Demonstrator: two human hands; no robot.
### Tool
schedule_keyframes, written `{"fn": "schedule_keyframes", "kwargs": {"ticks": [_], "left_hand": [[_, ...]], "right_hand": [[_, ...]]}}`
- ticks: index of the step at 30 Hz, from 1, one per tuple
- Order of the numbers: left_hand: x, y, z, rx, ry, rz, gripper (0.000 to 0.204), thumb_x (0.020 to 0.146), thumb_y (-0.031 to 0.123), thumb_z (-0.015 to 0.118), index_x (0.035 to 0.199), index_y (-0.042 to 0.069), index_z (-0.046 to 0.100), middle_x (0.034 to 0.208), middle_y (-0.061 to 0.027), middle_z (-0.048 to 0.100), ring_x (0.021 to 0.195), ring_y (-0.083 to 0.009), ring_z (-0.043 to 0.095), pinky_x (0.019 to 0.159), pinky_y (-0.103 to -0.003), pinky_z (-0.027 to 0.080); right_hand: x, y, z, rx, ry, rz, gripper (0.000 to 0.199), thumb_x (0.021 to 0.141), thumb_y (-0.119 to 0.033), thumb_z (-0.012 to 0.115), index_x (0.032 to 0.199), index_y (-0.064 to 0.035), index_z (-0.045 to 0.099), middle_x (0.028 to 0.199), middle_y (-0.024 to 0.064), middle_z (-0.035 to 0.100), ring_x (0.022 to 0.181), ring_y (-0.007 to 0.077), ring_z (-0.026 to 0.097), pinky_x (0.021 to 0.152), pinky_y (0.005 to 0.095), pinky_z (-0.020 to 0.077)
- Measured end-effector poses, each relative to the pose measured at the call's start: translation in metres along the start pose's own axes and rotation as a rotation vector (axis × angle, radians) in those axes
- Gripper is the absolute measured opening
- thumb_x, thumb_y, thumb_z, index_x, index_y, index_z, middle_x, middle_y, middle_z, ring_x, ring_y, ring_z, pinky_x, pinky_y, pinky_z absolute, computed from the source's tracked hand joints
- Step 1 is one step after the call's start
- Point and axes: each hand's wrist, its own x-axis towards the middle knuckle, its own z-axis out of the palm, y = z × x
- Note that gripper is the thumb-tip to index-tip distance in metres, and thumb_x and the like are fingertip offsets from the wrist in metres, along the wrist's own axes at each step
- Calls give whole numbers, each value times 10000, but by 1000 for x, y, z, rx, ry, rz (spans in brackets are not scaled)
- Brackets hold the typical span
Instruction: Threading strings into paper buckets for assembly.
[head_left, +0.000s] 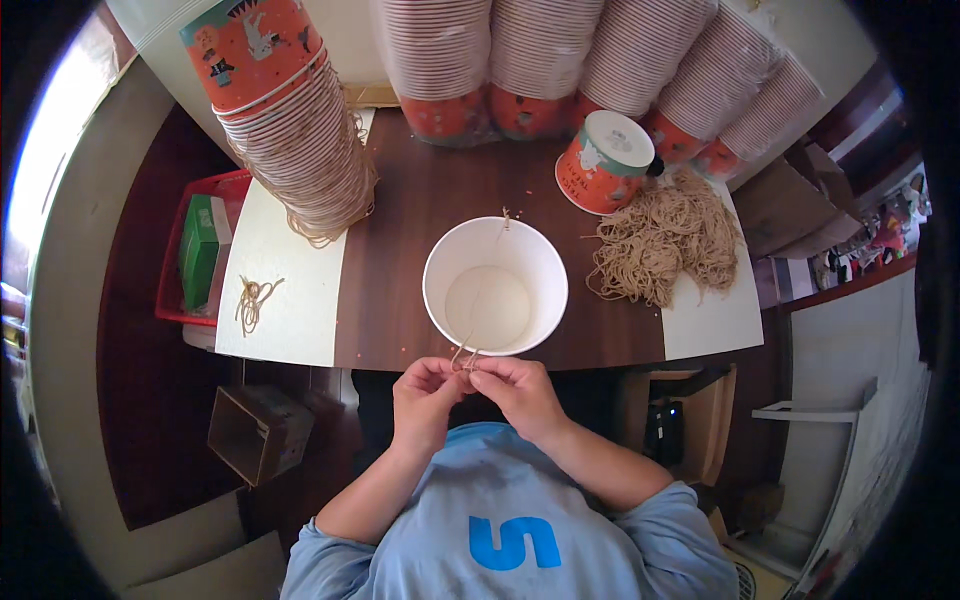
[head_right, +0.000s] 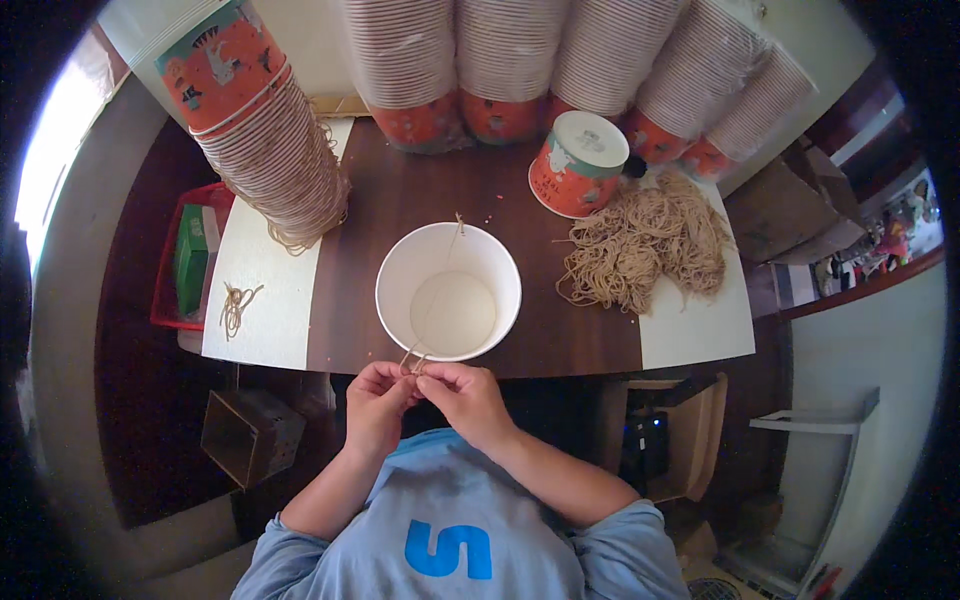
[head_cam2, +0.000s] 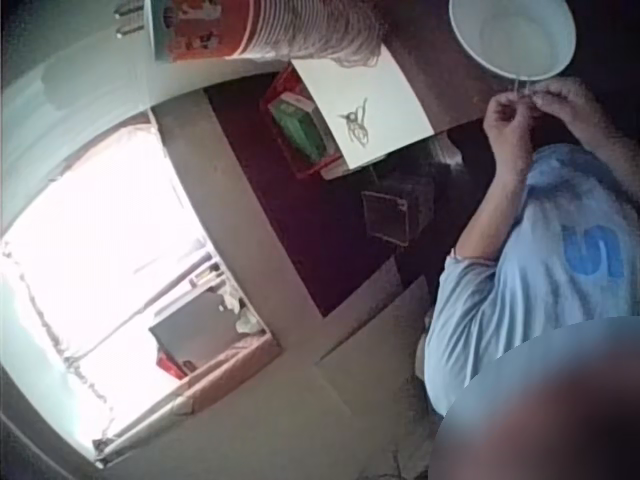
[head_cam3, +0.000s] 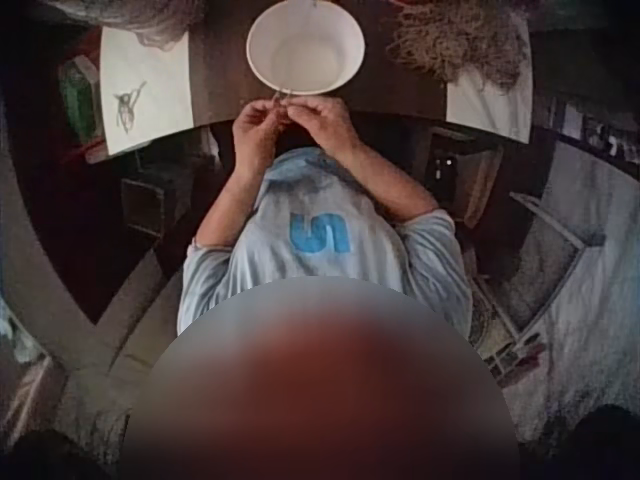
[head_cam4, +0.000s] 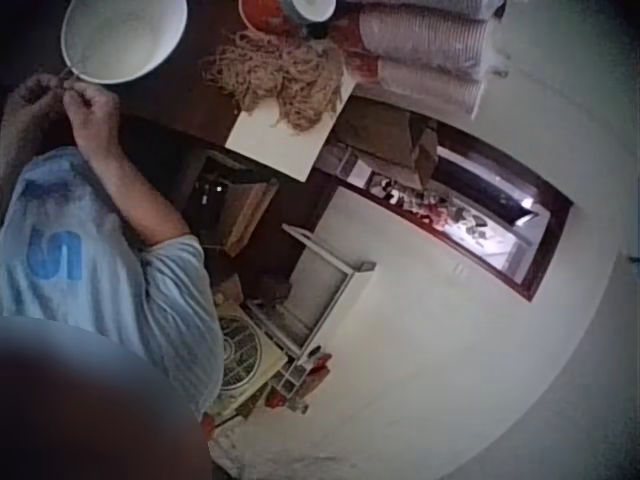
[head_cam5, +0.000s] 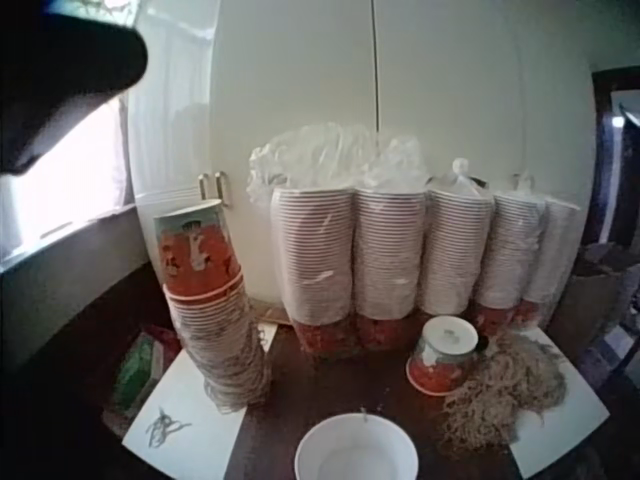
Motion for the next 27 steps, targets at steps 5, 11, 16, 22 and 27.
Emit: {"fn": "schedule_keyframes", "kwargs": {"ticks": [5, 11, 16, 22, 27], "left_hand": [[0, -10, 0, 177, 18, 210, 118, 808, -13, 645, 888, -4, 559, 824, -71, 630, 724, -123, 611, 652, -224, 498], [-4, 0, 8, 126, 13, 199, 101, 809, -27, 644, 873, -7, 569, 836, -85, 644, 726, -131, 619, 695, -236, 508], [-1, 0, 3, 266, 15, 295, 79, 827, 19, 649, 859, -3, 580, 793, -36, 640, 700, -76, 594, 649, -196, 479], [1, 6, 3, 514, -5, 401, 85, 792, 5, 645, 859, 12, 592, 765, -13, 625, 673, -57, 567, 606, -191, 462], [3, 21, 4, 736, -90, 553, 100, 773, -11, 639, 857, 17, 592, 789, -32, 637, 688, -64, 581, 613, -208, 481]], "right_hand": [[0, 4, 8, 193, 55, 0, 185, 885, -76, 550, 997, 39, 641, 896, 38, 661, 805, 93, 600, 743, 229, 490], [-3, -1, -2, 73, 55, 21, 170, 860, -56, 576, 997, 26, 635, 968, 68, 656, 810, 117, 615, 741, 253, 504], [-9, -30, -20, -850, 184, -611, 184, 724, -22, 681, 901, -61, 647, 794, 75, 598, 667, 205, 600, 646, 307, 512], [13, -61, -19, -1095, -69, -771, 273, 657, -10, 671, 916, -87, 638, 889, 67, 542, 805, 242, 557, 691, 355, 466], [24, -60, -20, -1116, -192, -754, 273, 665, -20, 659, 927, -94, 632, 907, 65, 523, 806, 240, 546, 709, 357, 446]]}}
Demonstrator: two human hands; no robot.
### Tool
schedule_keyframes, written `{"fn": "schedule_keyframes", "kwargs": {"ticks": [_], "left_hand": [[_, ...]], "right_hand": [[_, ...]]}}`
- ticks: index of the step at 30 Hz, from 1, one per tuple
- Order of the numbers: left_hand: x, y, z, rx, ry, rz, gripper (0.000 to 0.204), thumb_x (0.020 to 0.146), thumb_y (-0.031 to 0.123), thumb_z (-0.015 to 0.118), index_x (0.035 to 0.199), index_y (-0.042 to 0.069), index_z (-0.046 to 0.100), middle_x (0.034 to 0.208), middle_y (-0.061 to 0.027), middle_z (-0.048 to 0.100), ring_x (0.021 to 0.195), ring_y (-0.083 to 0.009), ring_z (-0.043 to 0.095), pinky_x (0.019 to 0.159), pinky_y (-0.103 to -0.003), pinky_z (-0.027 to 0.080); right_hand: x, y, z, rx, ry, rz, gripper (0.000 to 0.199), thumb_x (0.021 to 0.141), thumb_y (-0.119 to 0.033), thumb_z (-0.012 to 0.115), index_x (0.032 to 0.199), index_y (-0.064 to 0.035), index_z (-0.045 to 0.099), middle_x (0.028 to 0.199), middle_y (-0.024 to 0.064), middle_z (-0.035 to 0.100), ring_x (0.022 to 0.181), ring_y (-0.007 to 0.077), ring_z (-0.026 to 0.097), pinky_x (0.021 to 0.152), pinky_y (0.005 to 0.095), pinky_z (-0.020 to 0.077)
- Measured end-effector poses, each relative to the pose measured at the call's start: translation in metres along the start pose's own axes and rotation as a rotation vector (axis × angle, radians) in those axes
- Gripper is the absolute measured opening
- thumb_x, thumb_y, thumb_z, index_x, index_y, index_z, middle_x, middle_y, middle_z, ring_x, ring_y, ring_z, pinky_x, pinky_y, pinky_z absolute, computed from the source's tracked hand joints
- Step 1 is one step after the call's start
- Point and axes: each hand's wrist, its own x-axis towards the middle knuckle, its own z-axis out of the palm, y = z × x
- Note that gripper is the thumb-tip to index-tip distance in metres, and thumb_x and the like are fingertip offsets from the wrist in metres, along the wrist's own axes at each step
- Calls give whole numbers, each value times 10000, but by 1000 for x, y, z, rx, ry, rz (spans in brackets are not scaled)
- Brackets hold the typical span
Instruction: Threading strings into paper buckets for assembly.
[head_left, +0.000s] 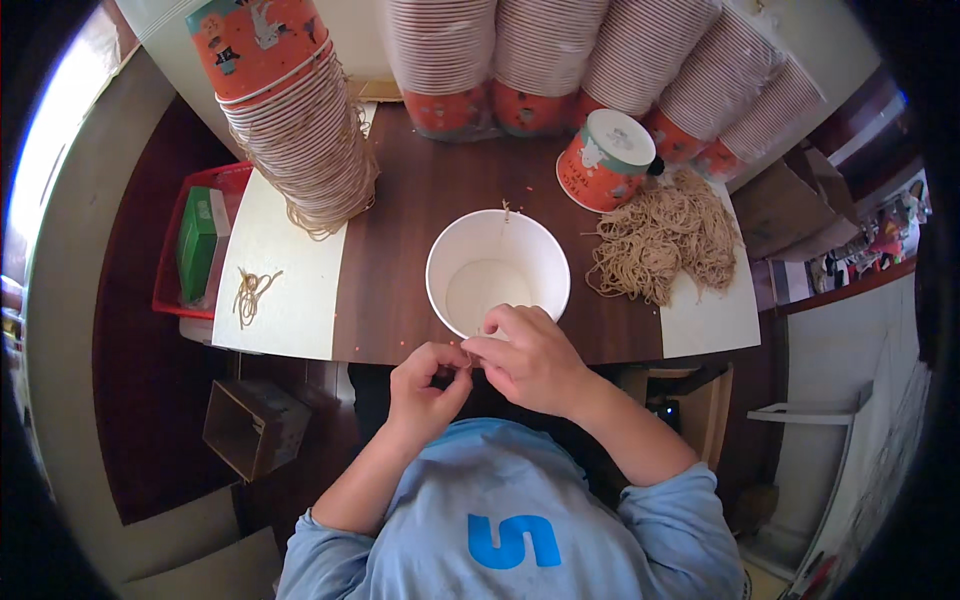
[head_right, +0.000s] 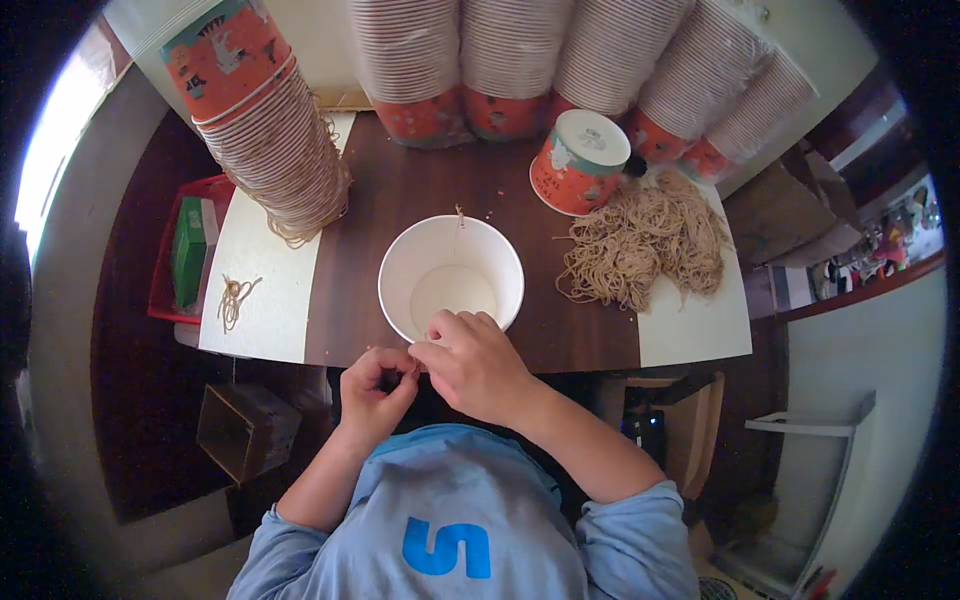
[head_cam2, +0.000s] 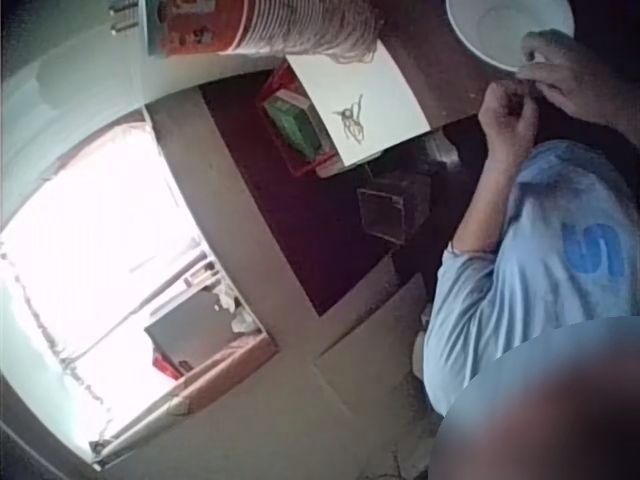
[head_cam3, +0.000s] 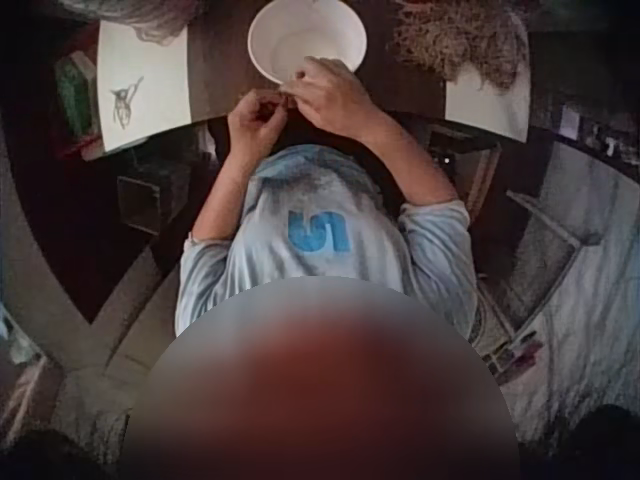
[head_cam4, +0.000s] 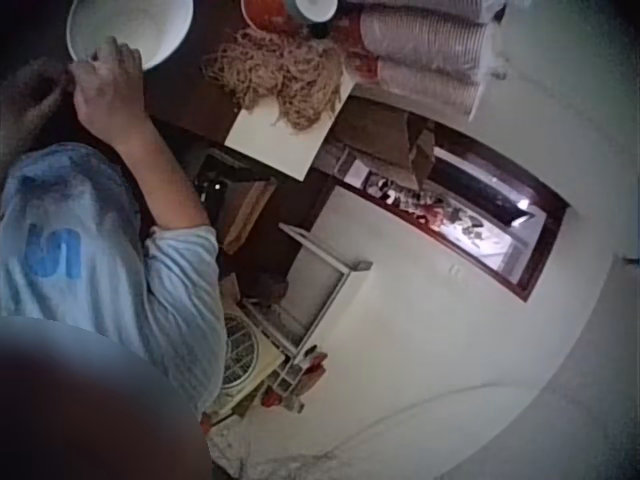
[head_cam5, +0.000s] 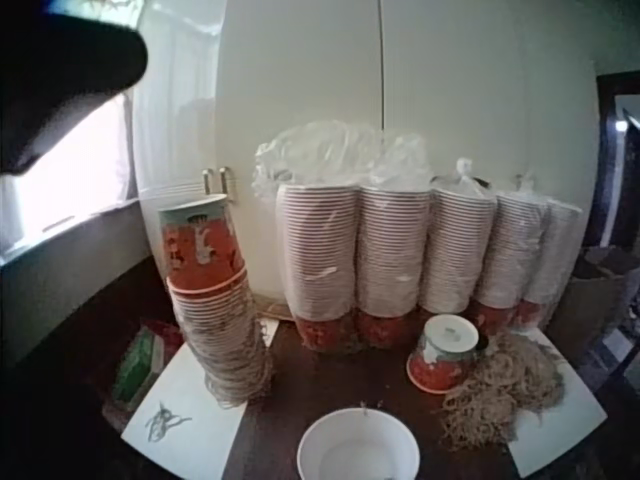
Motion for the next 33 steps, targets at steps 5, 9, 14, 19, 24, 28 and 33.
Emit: {"fn": "schedule_keyframes", "kwargs": {"ticks": [5, 9, 14, 19, 24, 28, 33], "left_hand": [[5, -1, -2, -82, -65, 66, 103, 766, -23, 635, 852, 10, 590, 832, -49, 644, 711, -75, 592, 641, -216, 495], [4, -9, -1, -308, -100, -56, 97, 782, -25, 631, 862, 8, 587, 859, -47, 641, 739, -83, 599, 665, -218, 497], [8, -15, -1, -620, -170, -154, 81, 824, -19, 627, 889, 1, 583, 897, -56, 631, 833, -108, 606, 740, -234, 491], [8, -16, -1, -690, -158, -153, 83, 835, -20, 613, 904, -5, 571, 913, -79, 636, 856, -137, 619, 757, -247, 494], [9, -17, 0, -696, -130, -130, 86, 840, -25, 601, 913, -9, 560, 927, -96, 641, 856, -156, 629, 767, -256, 499], [9, -13, 3, -727, -72, -143, 79, 839, -31, 595, 908, -13, 561, 914, -92, 642, 844, -151, 629, 745, -247, 501], [9, -17, 3, -676, -44, -125, 78, 834, -30, 600, 903, -9, 571, 900, -78, 641, 813, -115, 615, 734, -233, 496]], "right_hand": [[4, 1, -2, 100, 5, 19, 232, 668, -44, 661, 892, -93, 623, 902, 64, 521, 798, 240, 545, 704, 355, 434], [5, 0, -10, 97, 1, 46, 194, 669, -58, 659, 857, -86, 622, 891, 65, 522, 790, 246, 542, 710, 360, 431], [10, 5, -8, 163, -12, 4, 126, 681, -75, 626, 807, -71, 633, 836, 76, 520, 791, 255, 544, 710, 393, 421], [15, 7, -14, 112, -118, 4, 149, 676, -63, 646, 823, -85, 626, 883, 65, 520, 812, 247, 526, 746, 371, 407], [19, 5, -18, 120, -116, 8, 134, 674, -68, 648, 803, -84, 616, 881, 60, 518, 808, 246, 526, 752, 368, 404], [18, 5, -18, 94, -98, 13, 87, 668, -85, 640, 752, -75, 623, 833, 60, 519, 796, 243, 534, 735, 384, 408], [16, 8, -17, 87, -64, 68, 70, 680, -97, 637, 746, -73, 636, 818, 55, 534, 789, 243, 538, 739, 381, 415]]}}
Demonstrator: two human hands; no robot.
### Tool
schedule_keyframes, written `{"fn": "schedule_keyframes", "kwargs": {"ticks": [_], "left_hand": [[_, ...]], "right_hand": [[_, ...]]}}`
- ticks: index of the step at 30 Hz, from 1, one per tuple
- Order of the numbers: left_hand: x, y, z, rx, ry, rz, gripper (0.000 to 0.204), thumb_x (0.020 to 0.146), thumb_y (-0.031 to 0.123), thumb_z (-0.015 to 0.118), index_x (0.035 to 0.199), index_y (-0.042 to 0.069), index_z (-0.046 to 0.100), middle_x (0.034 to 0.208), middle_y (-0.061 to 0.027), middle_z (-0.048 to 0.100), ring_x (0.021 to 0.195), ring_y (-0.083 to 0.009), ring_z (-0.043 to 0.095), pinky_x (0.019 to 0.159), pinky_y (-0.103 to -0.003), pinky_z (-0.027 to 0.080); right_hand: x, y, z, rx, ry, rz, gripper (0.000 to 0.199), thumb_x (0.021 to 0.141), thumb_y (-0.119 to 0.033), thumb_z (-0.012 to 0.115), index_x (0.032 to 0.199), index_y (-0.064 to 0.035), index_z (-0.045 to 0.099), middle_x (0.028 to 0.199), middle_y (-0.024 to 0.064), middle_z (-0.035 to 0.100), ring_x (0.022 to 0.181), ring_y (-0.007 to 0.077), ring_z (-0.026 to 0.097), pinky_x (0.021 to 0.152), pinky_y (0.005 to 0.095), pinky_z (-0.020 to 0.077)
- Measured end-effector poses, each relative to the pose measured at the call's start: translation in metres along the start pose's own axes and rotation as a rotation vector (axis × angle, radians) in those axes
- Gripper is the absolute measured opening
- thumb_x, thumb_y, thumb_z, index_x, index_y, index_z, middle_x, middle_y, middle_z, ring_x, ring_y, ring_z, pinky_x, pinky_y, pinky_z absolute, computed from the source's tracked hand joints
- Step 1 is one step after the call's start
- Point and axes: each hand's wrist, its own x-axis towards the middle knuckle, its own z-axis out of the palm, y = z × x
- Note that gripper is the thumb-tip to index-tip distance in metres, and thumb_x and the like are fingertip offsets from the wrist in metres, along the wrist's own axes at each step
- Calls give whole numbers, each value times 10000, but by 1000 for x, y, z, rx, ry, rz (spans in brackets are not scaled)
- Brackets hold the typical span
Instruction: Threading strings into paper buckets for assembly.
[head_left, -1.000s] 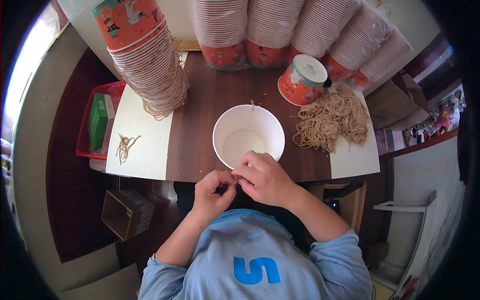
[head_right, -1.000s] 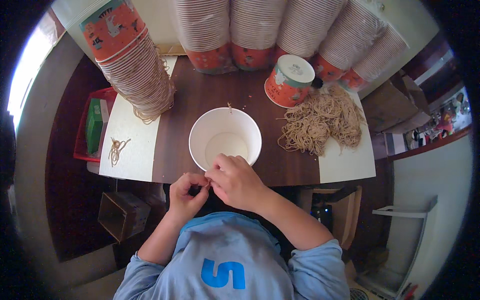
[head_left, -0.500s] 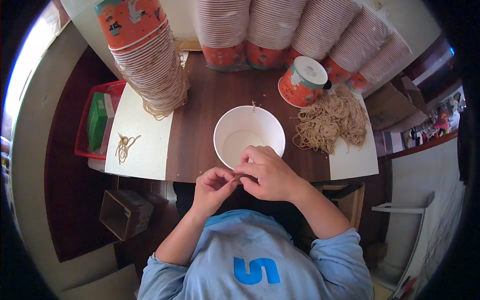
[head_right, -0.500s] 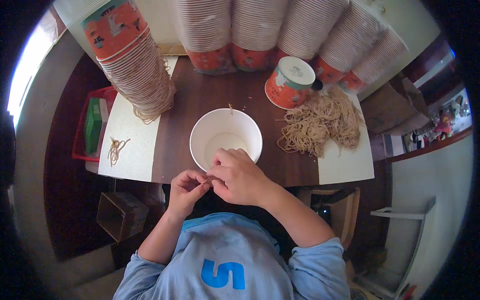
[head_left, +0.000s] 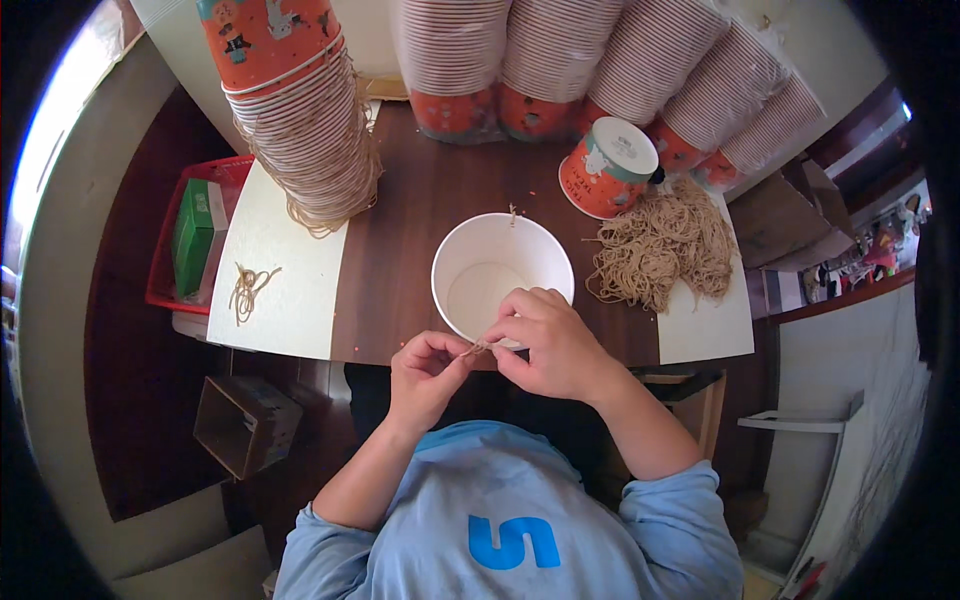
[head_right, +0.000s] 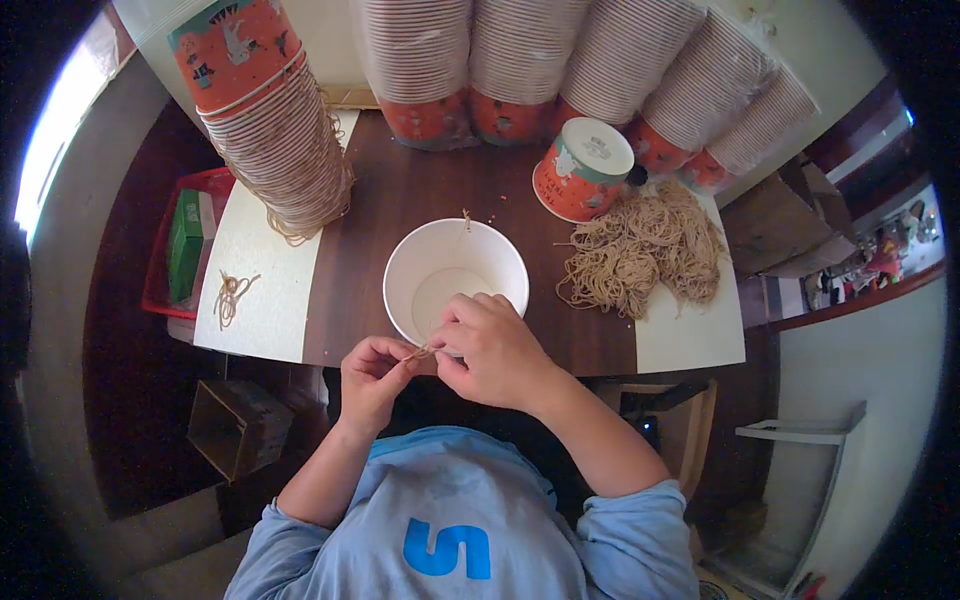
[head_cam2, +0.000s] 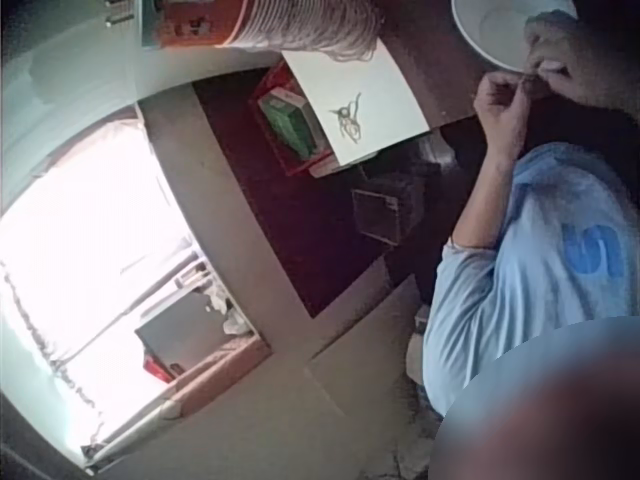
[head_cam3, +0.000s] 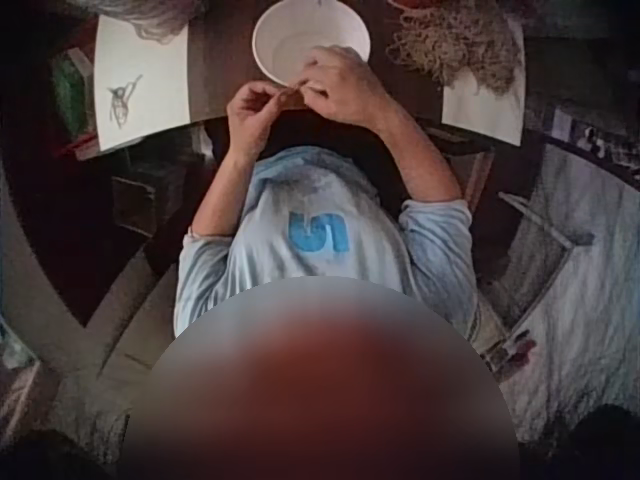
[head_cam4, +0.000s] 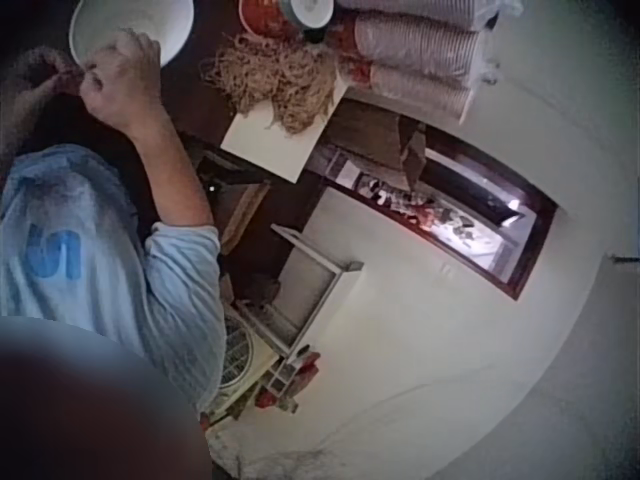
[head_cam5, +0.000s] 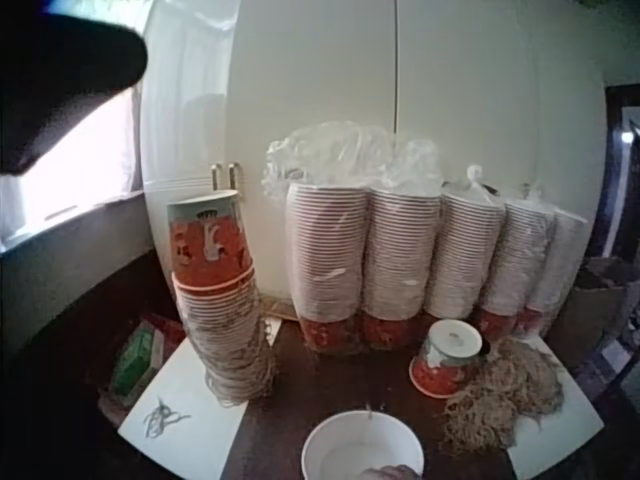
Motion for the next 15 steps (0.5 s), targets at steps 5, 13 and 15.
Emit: {"fn": "schedule_keyframes", "kwargs": {"ticks": [5, 13, 15], "left_hand": [[1, -1, 1, 79, 29, 49, 89, 828, -21, 620, 905, 1, 581, 893, -63, 639, 796, -98, 604, 722, -228, 491], [5, 2, 1, -26, 10, -63, 82, 826, -21, 619, 891, 0, 574, 869, -55, 635, 783, -94, 602, 715, -226, 492], [7, -2, -1, -76, 8, -99, 85, 823, -24, 619, 889, 0, 571, 868, -56, 635, 782, -95, 602, 714, -226, 492]], "right_hand": [[-3, 5, 0, 5, -29, 70, 65, 695, -109, 630, 742, -70, 650, 801, 60, 548, 782, 249, 543, 736, 386, 423], [-5, 17, 6, 273, -85, 254, 138, 770, -162, 619, 771, -31, 664, 817, 106, 575, 757, 278, 564, 685, 370, 458], [-4, 19, 4, 324, -152, 297, 146, 807, -148, 599, 848, -27, 670, 825, 84, 573, 775, 230, 568, 686, 335, 458]]}}
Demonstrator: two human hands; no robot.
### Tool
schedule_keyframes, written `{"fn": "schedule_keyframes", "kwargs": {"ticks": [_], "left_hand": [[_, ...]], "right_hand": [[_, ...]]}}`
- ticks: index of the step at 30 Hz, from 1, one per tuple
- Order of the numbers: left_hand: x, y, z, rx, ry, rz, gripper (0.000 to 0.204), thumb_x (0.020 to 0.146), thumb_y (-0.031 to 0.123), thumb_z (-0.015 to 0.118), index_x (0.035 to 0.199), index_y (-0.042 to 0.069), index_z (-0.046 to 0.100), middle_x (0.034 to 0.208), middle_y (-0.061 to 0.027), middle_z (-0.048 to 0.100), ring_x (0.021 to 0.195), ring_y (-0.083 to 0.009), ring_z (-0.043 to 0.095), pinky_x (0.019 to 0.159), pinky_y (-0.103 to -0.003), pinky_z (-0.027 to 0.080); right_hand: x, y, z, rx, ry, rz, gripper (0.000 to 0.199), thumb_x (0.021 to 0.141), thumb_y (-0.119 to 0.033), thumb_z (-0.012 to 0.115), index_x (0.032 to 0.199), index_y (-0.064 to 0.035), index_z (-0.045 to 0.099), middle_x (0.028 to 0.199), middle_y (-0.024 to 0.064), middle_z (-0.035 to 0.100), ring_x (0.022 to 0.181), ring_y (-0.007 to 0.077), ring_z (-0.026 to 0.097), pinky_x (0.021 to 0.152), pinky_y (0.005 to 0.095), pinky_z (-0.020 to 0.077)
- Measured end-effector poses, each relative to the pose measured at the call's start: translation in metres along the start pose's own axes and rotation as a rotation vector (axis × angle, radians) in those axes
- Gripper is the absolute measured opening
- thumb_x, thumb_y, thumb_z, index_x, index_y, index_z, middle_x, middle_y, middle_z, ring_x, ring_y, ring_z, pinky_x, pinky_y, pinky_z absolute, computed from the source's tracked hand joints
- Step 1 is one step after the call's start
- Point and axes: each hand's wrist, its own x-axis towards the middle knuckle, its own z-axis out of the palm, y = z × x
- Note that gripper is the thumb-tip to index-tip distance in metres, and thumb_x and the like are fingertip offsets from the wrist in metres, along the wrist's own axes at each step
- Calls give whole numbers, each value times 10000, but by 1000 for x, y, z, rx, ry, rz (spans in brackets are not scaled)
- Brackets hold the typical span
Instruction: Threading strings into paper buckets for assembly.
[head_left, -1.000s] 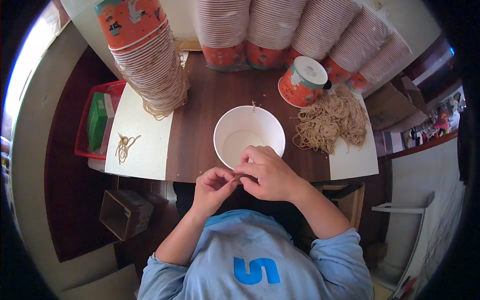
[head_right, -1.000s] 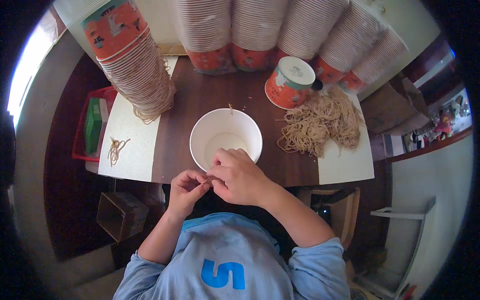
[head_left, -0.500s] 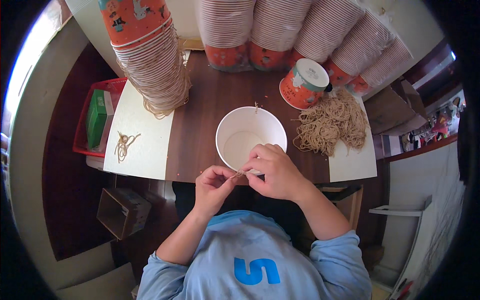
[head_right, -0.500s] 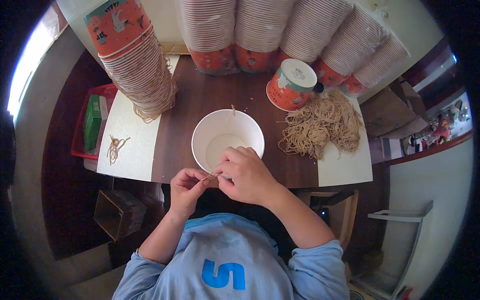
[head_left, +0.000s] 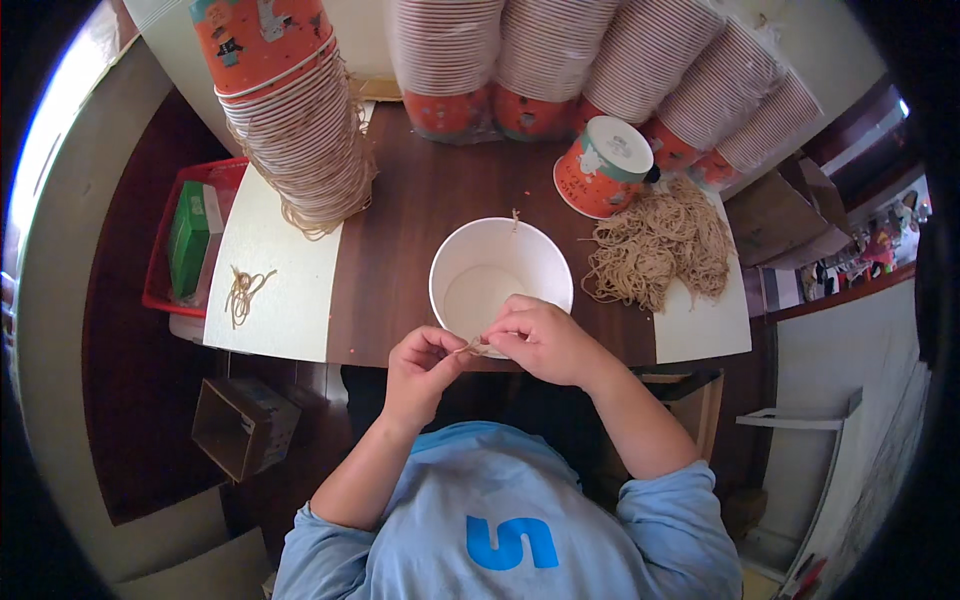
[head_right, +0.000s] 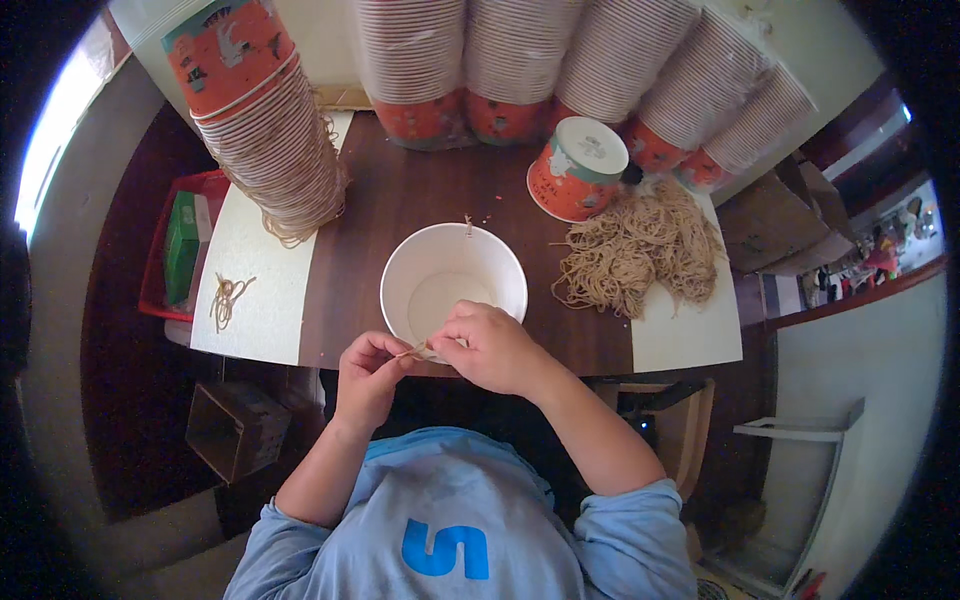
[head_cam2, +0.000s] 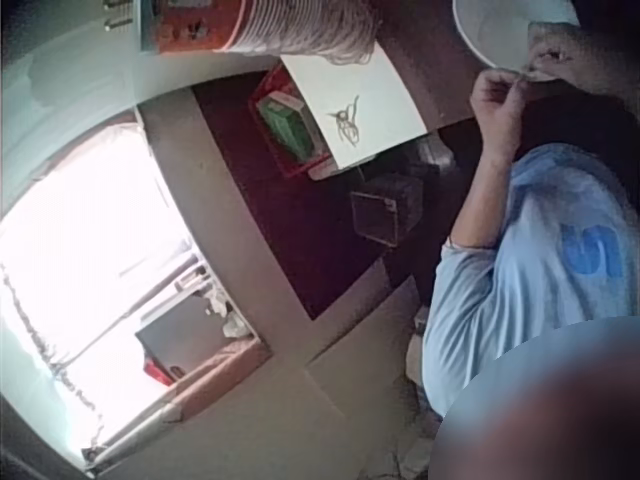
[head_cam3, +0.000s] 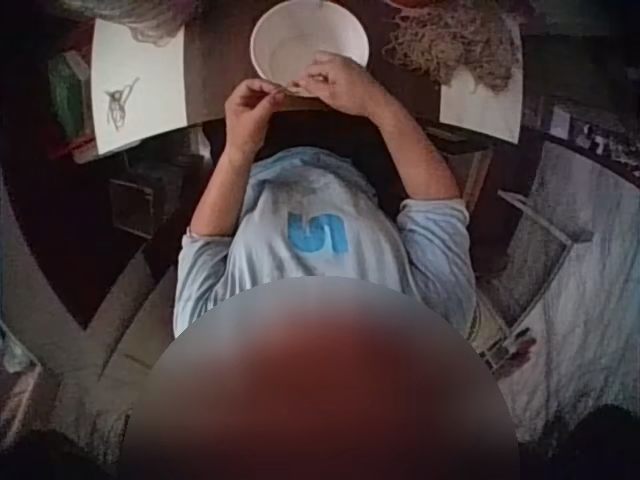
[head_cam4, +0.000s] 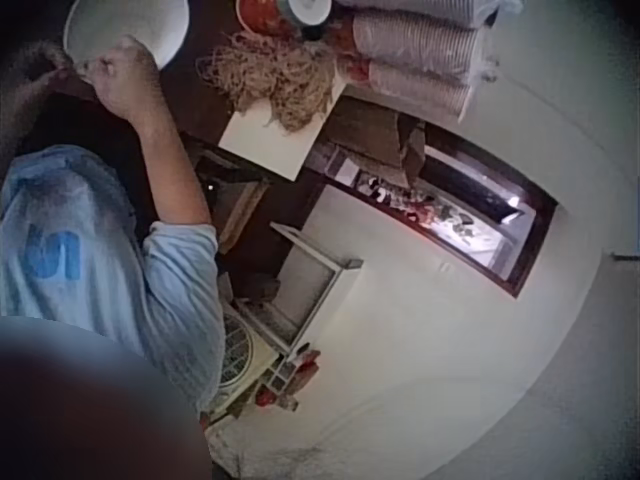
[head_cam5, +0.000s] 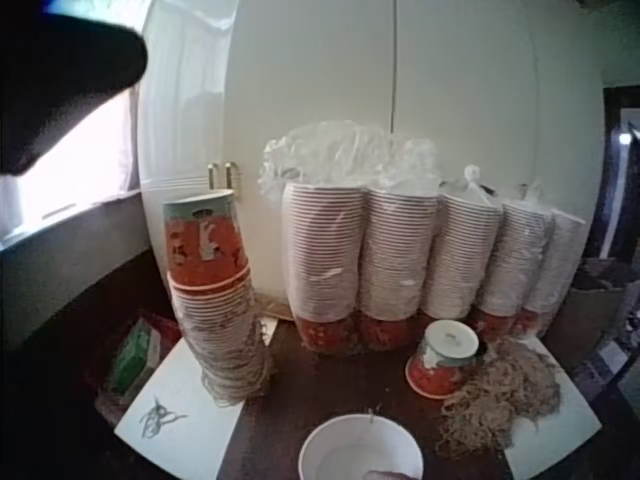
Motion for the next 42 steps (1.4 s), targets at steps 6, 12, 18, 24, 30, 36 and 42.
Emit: {"fn": "schedule_keyframes", "kwargs": {"ticks": [6, 12, 18, 24, 30, 36, 42], "left_hand": [[1, 2, 6, -39, 4, 0, 95, 814, -31, 621, 887, 4, 571, 870, -56, 635, 777, -97, 600, 717, -223, 491], [0, 0, 9, -2, 15, 34, 82, 818, -28, 622, 877, 3, 575, 855, -51, 635, 762, -92, 591, 716, -219, 491], [-3, 4, 12, -18, 93, -5, 84, 822, -21, 629, 884, 0, 576, 849, -53, 638, 746, -96, 599, 709, -222, 499], [-17, -3, 16, 125, 115, 57, 87, 827, -11, 630, 892, -9, 573, 842, -56, 640, 740, -93, 602, 678, -223, 500], [-28, -10, 7, 252, 110, 3, 96, 831, -8, 626, 905, -15, 565, 854, -71, 647, 762, -101, 608, 704, -228, 496], [-21, -13, 8, -28, 161, -131, 84, 831, -3, 615, 895, -3, 561, 869, -77, 646, 790, -102, 601, 732, -225, 482], [-17, -14, 9, -271, 195, -272, 94, 818, -5, 615, 892, 4, 557, 858, -78, 640, 768, -118, 599, 680, -215, 465]], "right_hand": [[11, 2, 4, 384, -173, 283, 196, 858, -160, 602, 959, -6, 667, 821, 35, 614, 761, 120, 577, 690, 257, 468], [13, -4, 5, 550, -62, 337, 172, 804, -164, 680, 844, 2, 654, 788, 15, 638, 708, 63, 561, 650, 218, 462], [-7, -33, 0, -82, 140, 79, 108, 744, -140, 688, 758, -59, 618, 723, 30, 600, 659, 162, 568, 621, 300, 436], [-43, -33, 38, -534, 293, -149, 113, 698, -85, 657, 776, -88, 575, 754, 49, 559, 673, 242, 576, 602, 365, 433], [-46, -19, 71, -516, 403, -63, 139, 701, -64, 654, 808, -83, 568, 734, 51, 554, 591, 237, 583, 512, 339, 467], [-33, 2, 72, -567, 522, -144, 143, 715, -52, 646, 833, -77, 569, 738, 56, 569, 606, 262, 583, 531, 360, 475], [-24, 5, 74, 145, 392, 7, 170, 805, -2, 560, 961, -14, 624, 881, 110, 640, 726, 212, 645, 647, 300, 514]]}}
